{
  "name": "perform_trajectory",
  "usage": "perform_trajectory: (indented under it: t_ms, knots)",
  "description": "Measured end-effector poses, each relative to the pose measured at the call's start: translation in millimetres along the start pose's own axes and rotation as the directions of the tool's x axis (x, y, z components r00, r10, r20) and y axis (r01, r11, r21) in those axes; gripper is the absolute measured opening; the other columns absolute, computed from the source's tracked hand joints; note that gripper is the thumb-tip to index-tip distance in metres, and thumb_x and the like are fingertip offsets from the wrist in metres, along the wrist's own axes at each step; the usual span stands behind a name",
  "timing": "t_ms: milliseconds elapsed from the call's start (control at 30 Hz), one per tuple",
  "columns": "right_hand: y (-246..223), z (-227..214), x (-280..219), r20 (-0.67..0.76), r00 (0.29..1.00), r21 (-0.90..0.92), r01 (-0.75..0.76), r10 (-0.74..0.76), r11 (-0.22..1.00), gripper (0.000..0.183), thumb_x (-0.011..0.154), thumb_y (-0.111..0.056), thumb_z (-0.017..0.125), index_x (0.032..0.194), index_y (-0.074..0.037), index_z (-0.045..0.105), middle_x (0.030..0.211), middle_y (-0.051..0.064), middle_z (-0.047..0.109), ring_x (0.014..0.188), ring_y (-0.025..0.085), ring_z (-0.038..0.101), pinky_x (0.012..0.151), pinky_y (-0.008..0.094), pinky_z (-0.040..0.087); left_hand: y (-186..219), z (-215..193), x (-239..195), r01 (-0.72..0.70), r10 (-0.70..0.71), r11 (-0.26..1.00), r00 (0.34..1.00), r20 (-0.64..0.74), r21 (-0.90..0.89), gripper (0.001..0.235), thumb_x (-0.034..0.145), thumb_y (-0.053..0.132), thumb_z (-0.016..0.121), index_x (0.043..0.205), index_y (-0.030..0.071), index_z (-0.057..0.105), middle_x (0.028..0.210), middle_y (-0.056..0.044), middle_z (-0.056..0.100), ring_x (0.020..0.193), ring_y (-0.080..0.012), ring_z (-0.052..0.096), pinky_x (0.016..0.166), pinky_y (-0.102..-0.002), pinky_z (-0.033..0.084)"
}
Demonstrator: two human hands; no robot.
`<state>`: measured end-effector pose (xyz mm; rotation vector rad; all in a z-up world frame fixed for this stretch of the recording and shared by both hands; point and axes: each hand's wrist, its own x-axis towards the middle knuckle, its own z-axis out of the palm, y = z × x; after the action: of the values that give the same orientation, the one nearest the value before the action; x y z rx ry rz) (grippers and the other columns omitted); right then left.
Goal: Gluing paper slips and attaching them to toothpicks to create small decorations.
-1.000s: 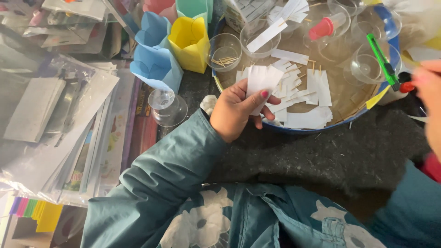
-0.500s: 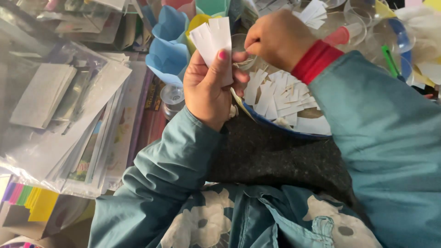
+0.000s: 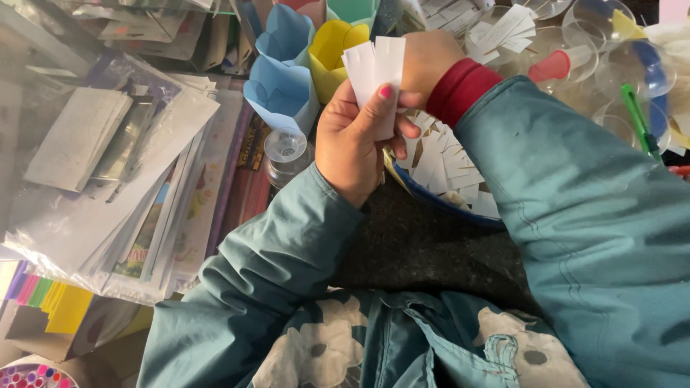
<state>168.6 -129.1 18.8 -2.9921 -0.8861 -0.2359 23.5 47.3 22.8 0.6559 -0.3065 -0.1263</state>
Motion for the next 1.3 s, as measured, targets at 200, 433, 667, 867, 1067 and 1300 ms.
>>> perform_trajectory:
  t_ms: [200,433,667,867,1067,1300]
  knots:
    - [0,-1,-3,-0.042,0.999,0.045,0.023,-0.021,0.999,0.012,0.092,-0.027,0.083,0.09,-0.017,0.089,0.084,0.011,0.081,0.07,0.041,0.07,0.067,0.052,0.057,-1,3,-1,0.029,-0.029,0.999,1.0,0.005,0.018,0.034,0.121,0.017,0.074,0.144,-0.006,0.065,0.119,-0.022,0.084,0.085,-0.0232,0.081,0.059,-0.031,0.059]
    - [29,-2,-18,-0.072,0.997,0.087,0.048,-0.042,0.995,0.015,0.093,-0.027,0.083,0.092,-0.013,0.089,0.084,0.012,0.082,0.069,0.041,0.07,0.067,0.052,0.057,-1,4,-1,0.072,-0.072,0.997,0.997,0.003,0.03,0.035,0.12,0.015,0.073,0.145,-0.008,0.062,0.117,-0.024,0.084,0.083,-0.0255,0.082,0.059,-0.031,0.061]
    - [31,-7,-24,-0.125,0.99,0.132,0.082,-0.065,0.988,0.019,0.094,-0.027,0.083,0.094,-0.009,0.09,0.086,0.013,0.082,0.068,0.04,0.069,0.066,0.051,0.056,-19,5,4,0.004,-0.001,0.997,0.999,-0.042,0.083,0.029,0.119,0.013,0.074,0.136,-0.007,0.065,0.111,-0.03,0.084,0.075,-0.0298,0.083,0.05,-0.032,0.062]
    - [28,-2,-29,-0.152,0.986,0.179,0.099,-0.072,0.979,0.022,0.095,-0.027,0.083,0.096,-0.006,0.09,0.086,0.015,0.083,0.067,0.04,0.069,0.065,0.05,0.055,-19,7,9,-0.102,0.112,0.989,0.989,-0.093,0.107,0.023,0.117,0.015,0.076,0.126,-0.004,0.066,0.104,-0.034,0.085,0.067,-0.0334,0.085,0.04,-0.033,0.062]
    - [22,-15,-37,-0.171,0.985,0.263,0.071,-0.026,0.962,0.021,0.097,-0.022,0.081,0.101,-0.004,0.09,0.086,0.016,0.083,0.063,0.039,0.067,0.062,0.049,0.055,-5,-5,6,0.008,-0.006,0.998,1.0,-0.028,0.06,0.031,0.12,0.015,0.073,0.142,-0.006,0.066,0.115,-0.022,0.085,0.08,-0.024,0.08,0.056,-0.03,0.056]
    - [9,-73,-89,0.056,0.988,0.818,-0.127,0.143,0.56,0.015,0.108,0.002,0.077,0.121,-0.004,0.08,0.098,0.003,0.078,0.08,0.011,0.069,0.07,0.025,0.053,-4,-2,3,0.044,-0.043,0.988,0.999,-0.01,0.146,0.03,0.12,0.014,0.071,0.142,-0.006,0.067,0.115,-0.02,0.084,0.082,-0.024,0.08,0.058,-0.03,0.058]
